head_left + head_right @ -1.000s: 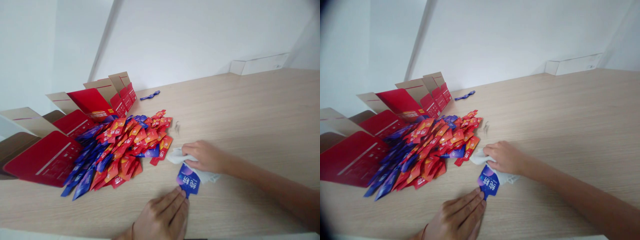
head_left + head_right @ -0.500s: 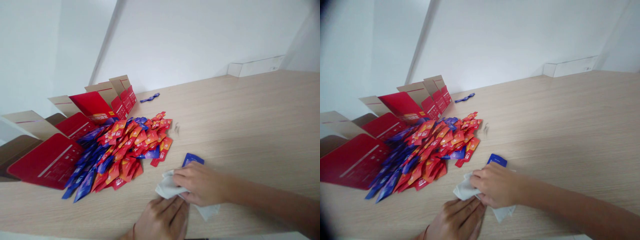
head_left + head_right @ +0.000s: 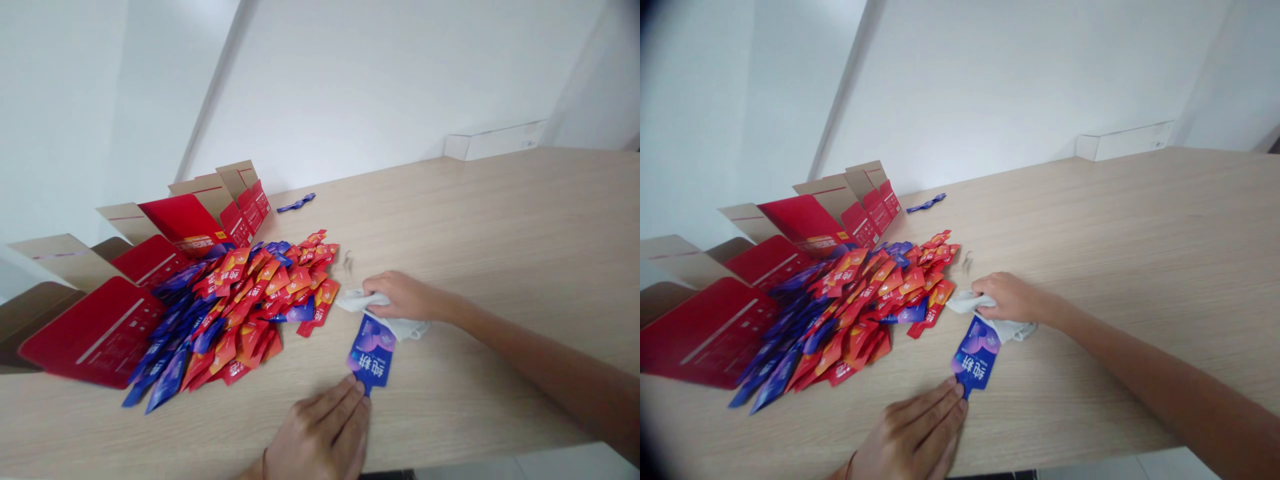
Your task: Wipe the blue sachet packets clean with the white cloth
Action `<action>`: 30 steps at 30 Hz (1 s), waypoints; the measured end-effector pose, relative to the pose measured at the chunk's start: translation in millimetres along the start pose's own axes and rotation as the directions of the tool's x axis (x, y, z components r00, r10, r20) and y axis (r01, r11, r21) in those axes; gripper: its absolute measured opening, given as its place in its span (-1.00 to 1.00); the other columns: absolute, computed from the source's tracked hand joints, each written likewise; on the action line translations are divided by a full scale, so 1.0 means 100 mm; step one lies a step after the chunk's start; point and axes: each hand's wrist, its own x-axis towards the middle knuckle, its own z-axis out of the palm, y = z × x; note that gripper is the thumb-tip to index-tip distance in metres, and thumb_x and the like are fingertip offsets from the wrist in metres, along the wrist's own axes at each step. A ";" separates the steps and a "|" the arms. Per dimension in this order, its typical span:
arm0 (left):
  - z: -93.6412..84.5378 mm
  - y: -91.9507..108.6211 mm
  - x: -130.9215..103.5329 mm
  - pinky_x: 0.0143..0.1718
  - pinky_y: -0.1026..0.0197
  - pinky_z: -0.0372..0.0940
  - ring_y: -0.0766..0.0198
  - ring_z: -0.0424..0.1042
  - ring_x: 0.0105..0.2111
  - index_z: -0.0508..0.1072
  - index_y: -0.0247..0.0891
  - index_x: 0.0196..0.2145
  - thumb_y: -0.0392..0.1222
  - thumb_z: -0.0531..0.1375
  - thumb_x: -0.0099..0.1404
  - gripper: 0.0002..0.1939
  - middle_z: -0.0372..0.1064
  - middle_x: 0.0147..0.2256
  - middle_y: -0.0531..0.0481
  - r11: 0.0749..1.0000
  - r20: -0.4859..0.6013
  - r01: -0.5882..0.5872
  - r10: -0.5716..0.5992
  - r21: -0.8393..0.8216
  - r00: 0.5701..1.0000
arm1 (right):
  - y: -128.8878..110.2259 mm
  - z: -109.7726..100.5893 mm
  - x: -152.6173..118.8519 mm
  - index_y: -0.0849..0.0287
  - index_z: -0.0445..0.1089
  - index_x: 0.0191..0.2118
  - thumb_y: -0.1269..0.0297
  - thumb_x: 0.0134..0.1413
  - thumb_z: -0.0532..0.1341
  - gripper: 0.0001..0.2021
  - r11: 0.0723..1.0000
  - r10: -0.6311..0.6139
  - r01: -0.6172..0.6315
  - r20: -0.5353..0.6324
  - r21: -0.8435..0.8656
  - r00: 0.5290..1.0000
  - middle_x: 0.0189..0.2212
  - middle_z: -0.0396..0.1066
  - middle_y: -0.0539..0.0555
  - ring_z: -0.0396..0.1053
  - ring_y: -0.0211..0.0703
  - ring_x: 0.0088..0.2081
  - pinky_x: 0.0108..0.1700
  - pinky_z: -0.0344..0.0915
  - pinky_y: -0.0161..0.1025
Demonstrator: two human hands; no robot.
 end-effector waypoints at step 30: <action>-0.01 -0.08 0.84 0.32 -0.05 0.29 0.01 0.32 0.27 0.29 -0.37 0.25 -0.02 -0.03 0.52 -0.51 0.31 0.25 -0.24 0.924 0.571 0.343 -0.194 -0.166 0.798 | 1.19 -0.04 -0.21 0.11 0.47 -0.28 0.10 0.11 0.25 -0.81 0.931 0.358 -0.362 -0.327 0.051 0.874 -0.41 0.52 0.04 0.38 -0.14 -0.39 -0.35 0.06 -0.26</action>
